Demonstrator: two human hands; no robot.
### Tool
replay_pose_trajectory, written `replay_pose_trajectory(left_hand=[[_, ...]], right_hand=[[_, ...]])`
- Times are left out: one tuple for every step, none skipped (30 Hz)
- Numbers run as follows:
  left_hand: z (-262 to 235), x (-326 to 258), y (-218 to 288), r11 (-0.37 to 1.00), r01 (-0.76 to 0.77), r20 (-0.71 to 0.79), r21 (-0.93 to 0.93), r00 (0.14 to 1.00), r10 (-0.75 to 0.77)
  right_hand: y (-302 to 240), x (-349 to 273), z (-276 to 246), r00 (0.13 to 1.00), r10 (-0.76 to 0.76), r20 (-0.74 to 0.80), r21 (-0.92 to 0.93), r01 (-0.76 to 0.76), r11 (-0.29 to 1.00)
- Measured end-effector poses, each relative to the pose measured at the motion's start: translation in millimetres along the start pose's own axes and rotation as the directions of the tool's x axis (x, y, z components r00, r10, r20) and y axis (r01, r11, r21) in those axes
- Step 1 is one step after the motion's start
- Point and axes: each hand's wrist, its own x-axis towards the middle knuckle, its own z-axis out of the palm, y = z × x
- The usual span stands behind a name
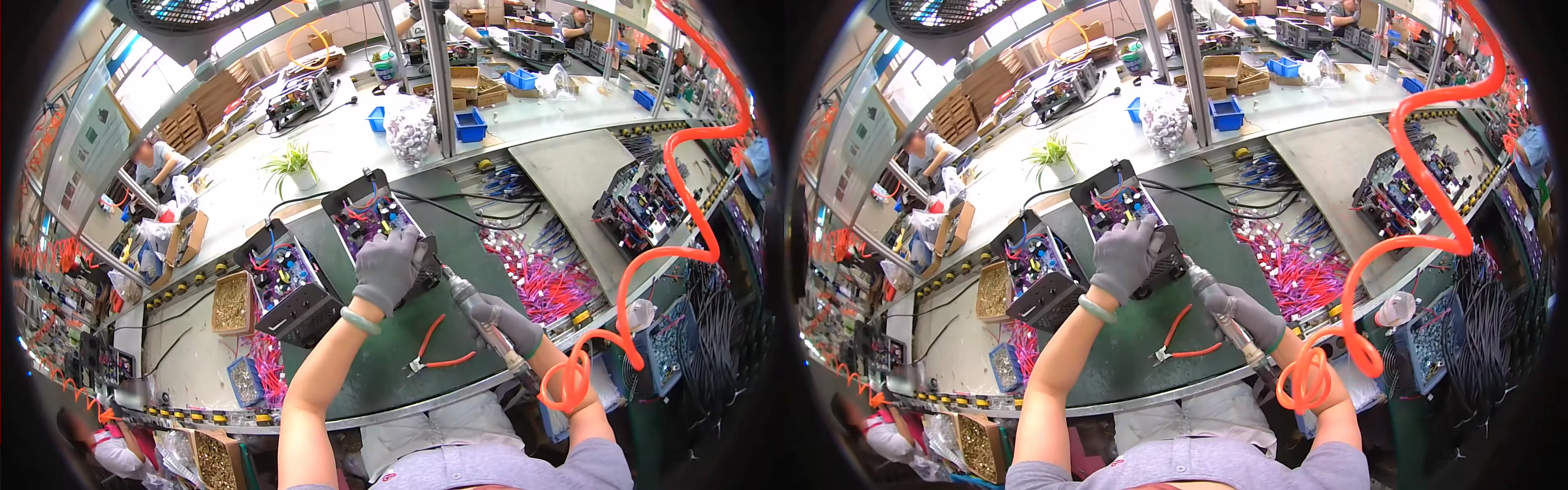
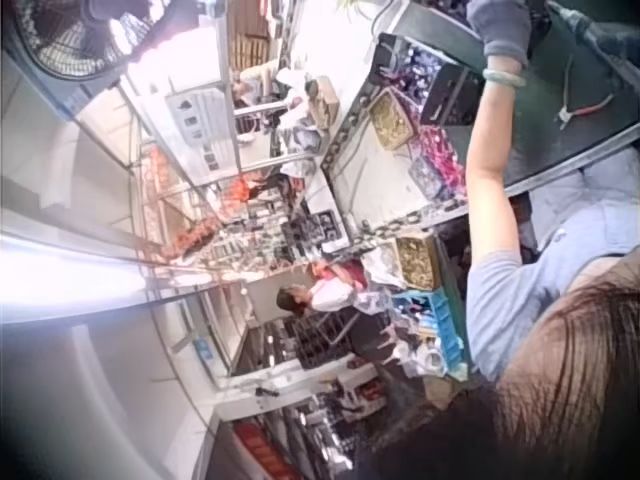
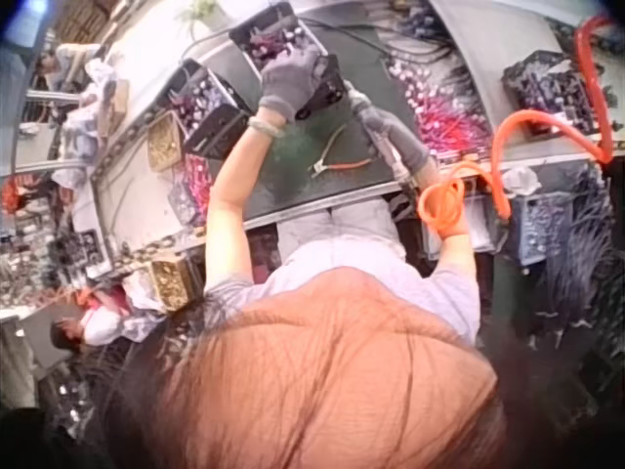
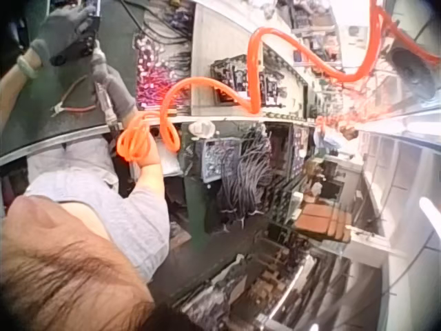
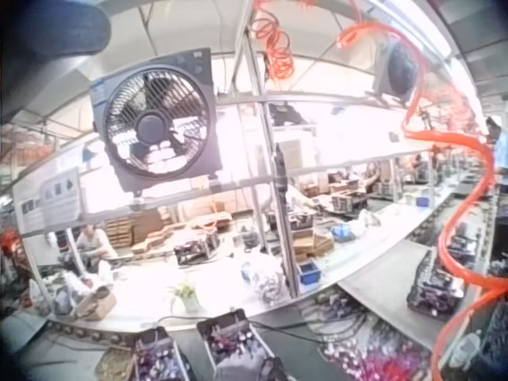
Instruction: The person assembles electronic devices on a workbench, using a pneumatic screwdriver to secure screws into metal chassis. They handle circuit boards, wires, and tools, organizing components and tightening fasteners in a factory setting.
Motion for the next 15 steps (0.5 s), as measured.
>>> replay_pose_trajectory(left_hand=[[0, 1, 0, 1.000, -0.009, -0.009, 0.005, 1.000, 0.009], [1, 0, 0, 1.000, -0.025, -0.013, 0.004, 1.000, 0.025], [1, -1, 0, 0.999, -0.040, -0.016, 0.002, 0.999, 0.040], [3, -2, -1, 0.999, -0.051, -0.014, 0.000, 0.999, 0.051], [0, -2, -3, 0.997, -0.076, -0.033, -0.005, 0.997, 0.076], [2, -2, -5, 0.997, -0.069, -0.047, -0.017, 0.997, 0.069], [2, 0, -6, 0.997, -0.069, -0.061, -0.031, 0.996, 0.067], [3, 2, -6, 0.997, -0.069, -0.075, -0.046, 0.995, 0.065], [0, 3, -6, 0.999, -0.024, -0.015, -0.034, 1.000, 0.024], [1, 4, -5, 1.000, -0.027, -0.028, -0.004, 0.999, 0.027], [4, 5, -4, 0.999, -0.039, -0.035, 0.020, 0.999, 0.039], [5, 7, -2, 0.998, -0.054, -0.043, 0.042, 0.998, 0.056], [8, 10, 0, 0.996, -0.087, -0.096, 0.016, 0.991, 0.088], [16, 7, -8, 0.998, -0.064, -0.107, 0.005, 0.992, 0.064], [11, 8, -8, 0.997, -0.071, -0.156, 0.001, 0.985, 0.070]], right_hand=[[-2, 2, -1, 1.000, 0.002, -0.002, -0.019, -0.002, 1.000], [-2, 3, -1, 1.000, 0.022, 0.006, 0.016, -0.022, 1.000], [-1, 3, -2, 0.999, 0.041, 0.015, 0.050, -0.041, 0.998], [1, 4, -2, 0.997, 0.066, 0.027, 0.085, -0.068, 0.994], [-1, 5, -1, 0.997, 0.073, 0.023, 0.088, -0.074, 0.993], [-5, 7, 2, 0.997, 0.079, 0.019, 0.092, -0.081, 0.993], [-7, 7, 5, 0.996, 0.083, 0.010, 0.098, -0.084, 0.992], [-5, 8, 7, 0.996, 0.086, 0.021, 0.137, -0.088, 0.987], [-2, 11, 8, 0.996, 0.086, 0.030, 0.177, -0.090, 0.980], [2, 14, 5, 0.996, 0.080, 0.039, 0.214, -0.087, 0.973], [12, 19, -1, 0.996, 0.061, 0.059, 0.285, -0.076, 0.955], [17, 21, -6, 0.998, 0.045, 0.046, 0.284, -0.056, 0.957], [22, 18, -10, 0.999, 0.038, 0.017, 0.293, -0.042, 0.955], [25, 12, -13, 1.000, 0.028, -0.012, 0.294, -0.023, 0.955], [27, -5, -19, 0.999, -0.034, -0.004, 0.228, 0.034, 0.973]])
